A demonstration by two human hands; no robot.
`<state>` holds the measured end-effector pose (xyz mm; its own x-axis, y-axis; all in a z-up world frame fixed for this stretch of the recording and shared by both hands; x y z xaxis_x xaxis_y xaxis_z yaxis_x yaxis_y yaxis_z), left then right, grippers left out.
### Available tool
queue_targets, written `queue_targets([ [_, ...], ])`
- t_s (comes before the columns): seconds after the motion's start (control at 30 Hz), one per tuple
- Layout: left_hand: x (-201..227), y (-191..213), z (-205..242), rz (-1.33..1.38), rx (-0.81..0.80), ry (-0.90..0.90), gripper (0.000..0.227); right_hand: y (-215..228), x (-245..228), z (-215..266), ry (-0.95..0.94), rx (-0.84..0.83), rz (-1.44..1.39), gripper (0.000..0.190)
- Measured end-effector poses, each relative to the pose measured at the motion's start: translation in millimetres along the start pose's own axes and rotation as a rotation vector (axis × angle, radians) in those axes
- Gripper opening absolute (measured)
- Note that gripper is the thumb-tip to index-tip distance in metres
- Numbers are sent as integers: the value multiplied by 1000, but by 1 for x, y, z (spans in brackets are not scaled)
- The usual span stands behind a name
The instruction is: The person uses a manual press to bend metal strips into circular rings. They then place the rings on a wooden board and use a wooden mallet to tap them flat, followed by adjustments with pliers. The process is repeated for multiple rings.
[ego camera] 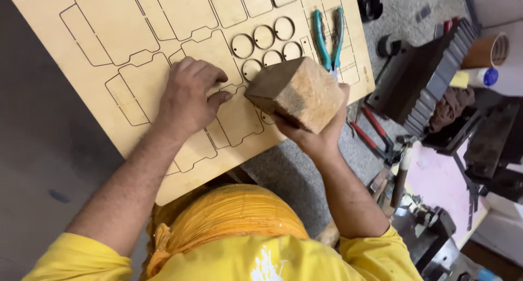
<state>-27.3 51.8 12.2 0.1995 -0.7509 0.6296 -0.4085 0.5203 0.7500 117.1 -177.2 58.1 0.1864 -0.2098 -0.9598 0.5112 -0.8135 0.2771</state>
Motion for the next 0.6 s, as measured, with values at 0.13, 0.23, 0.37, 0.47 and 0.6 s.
queue_targets([
  [0.13, -7, 0, -10, -41, 14, -10, 30, 29, -28, 10, 142, 59, 334, 107],
  [0.23, -3, -2, -2, -14, 12, -28, 27, 62, -50, 34, 69, 63, 143, 90],
  [0.37, -6, -3, -4, -15, 17, -73, 23, 62, -46, 53, -270, 17, 825, 82],
  [0.47, -3, 0, -4, -19, 4, -107, 19, 49, -34, 69, -639, -37, 1091, 80],
  [0.6, -2, 6, -6, 24, -44, -123, 15, 40, -39, 68, -746, -58, 1026, 87],
])
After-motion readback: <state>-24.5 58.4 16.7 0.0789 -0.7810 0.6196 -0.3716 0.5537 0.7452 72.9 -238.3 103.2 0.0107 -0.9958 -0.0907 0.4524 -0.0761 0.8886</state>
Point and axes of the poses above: each hand's wrist, its own z-axis away from the middle knuckle, its own y-axis out of the back of the hand, x = y × z, the point moved 3 cm from there along -z, towards the middle knuckle, and after that the axes turned 8 degrees about -z, right-handed, at the moved point
